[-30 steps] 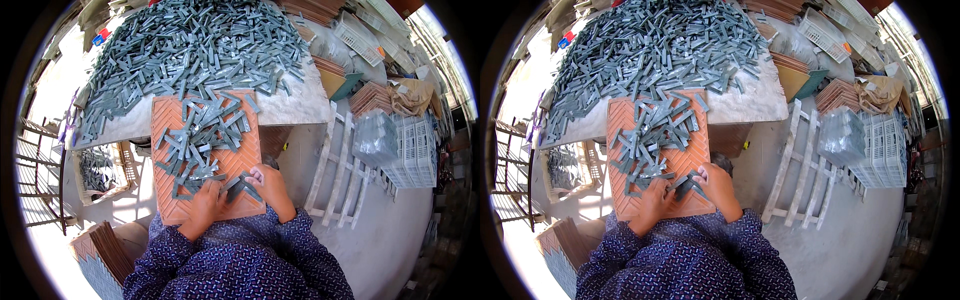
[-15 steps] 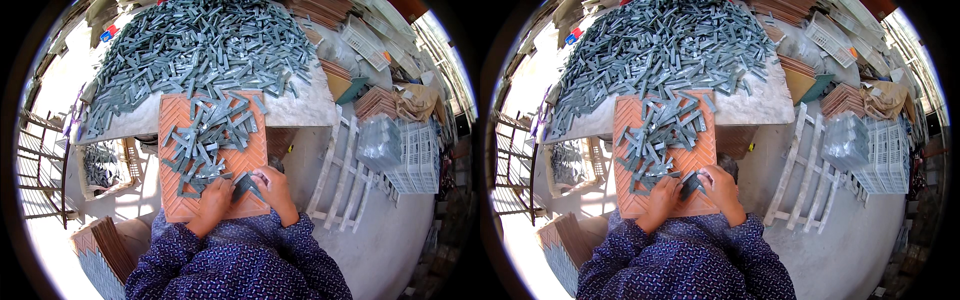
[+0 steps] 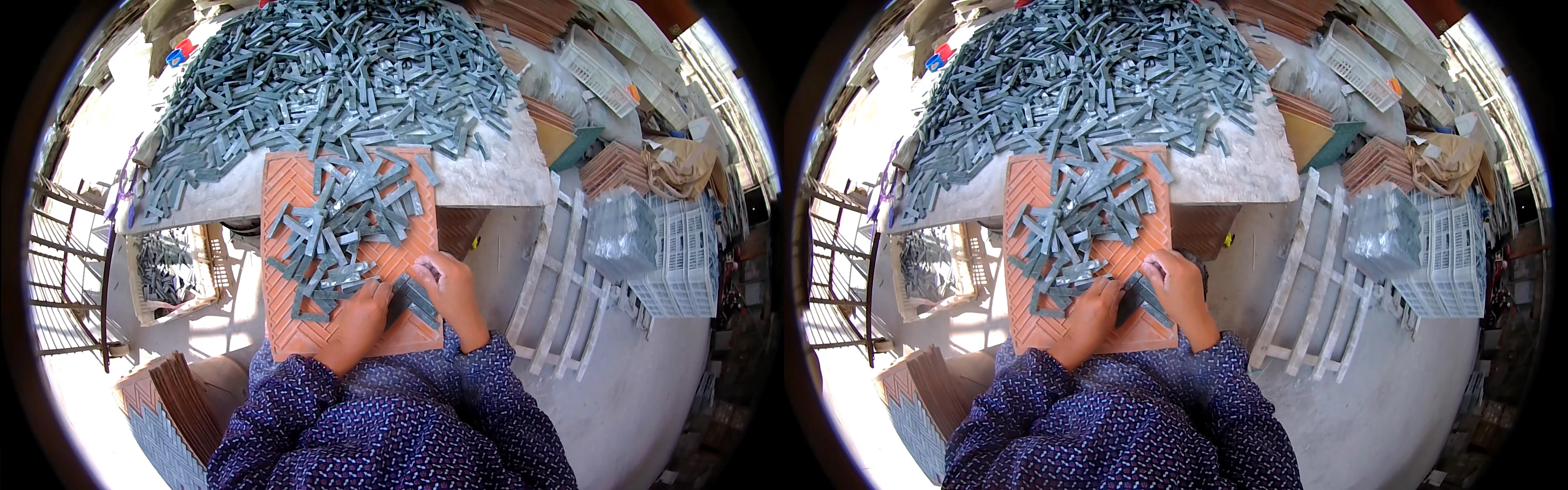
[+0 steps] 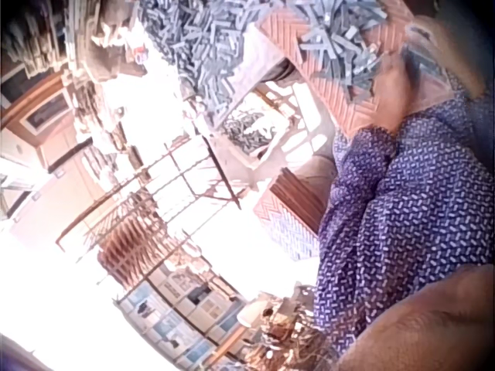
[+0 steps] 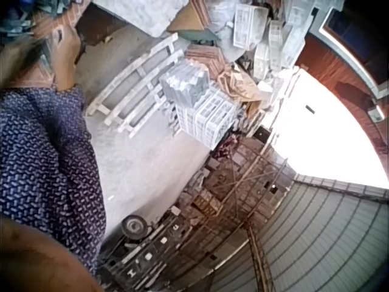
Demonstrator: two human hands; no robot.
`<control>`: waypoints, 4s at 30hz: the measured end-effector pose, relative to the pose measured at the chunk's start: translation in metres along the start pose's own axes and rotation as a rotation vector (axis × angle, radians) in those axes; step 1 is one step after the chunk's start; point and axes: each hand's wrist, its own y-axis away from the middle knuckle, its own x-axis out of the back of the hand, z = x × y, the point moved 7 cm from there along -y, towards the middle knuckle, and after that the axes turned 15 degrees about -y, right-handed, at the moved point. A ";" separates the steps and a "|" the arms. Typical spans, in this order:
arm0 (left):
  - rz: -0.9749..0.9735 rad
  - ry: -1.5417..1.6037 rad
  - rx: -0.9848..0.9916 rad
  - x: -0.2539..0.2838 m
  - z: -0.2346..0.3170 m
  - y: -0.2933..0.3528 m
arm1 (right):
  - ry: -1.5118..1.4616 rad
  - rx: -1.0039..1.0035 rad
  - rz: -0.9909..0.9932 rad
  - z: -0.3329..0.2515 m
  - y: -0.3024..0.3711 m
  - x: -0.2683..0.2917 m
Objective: The person picks small gray rectangular tiles from a large pile and places them one by one onto a terracotta-colored board, forming a herringbone pattern. The person continues arranging the tiles in rows, adjusting their positions to maintain alignment.
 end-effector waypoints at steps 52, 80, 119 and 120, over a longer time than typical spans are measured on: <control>0.069 0.253 0.153 0.016 -0.019 -0.002 | 0.123 -0.026 0.034 0.016 0.030 -0.007; 0.011 0.124 -0.008 0.015 -0.005 -0.003 | -0.172 -0.117 0.166 0.014 0.025 0.037; 0.061 0.175 0.049 0.023 -0.016 0.001 | 0.247 -0.124 -0.085 0.018 0.004 -0.014; 0.077 0.173 0.045 0.023 -0.015 0.001 | 0.244 -0.117 -0.078 0.018 0.004 -0.014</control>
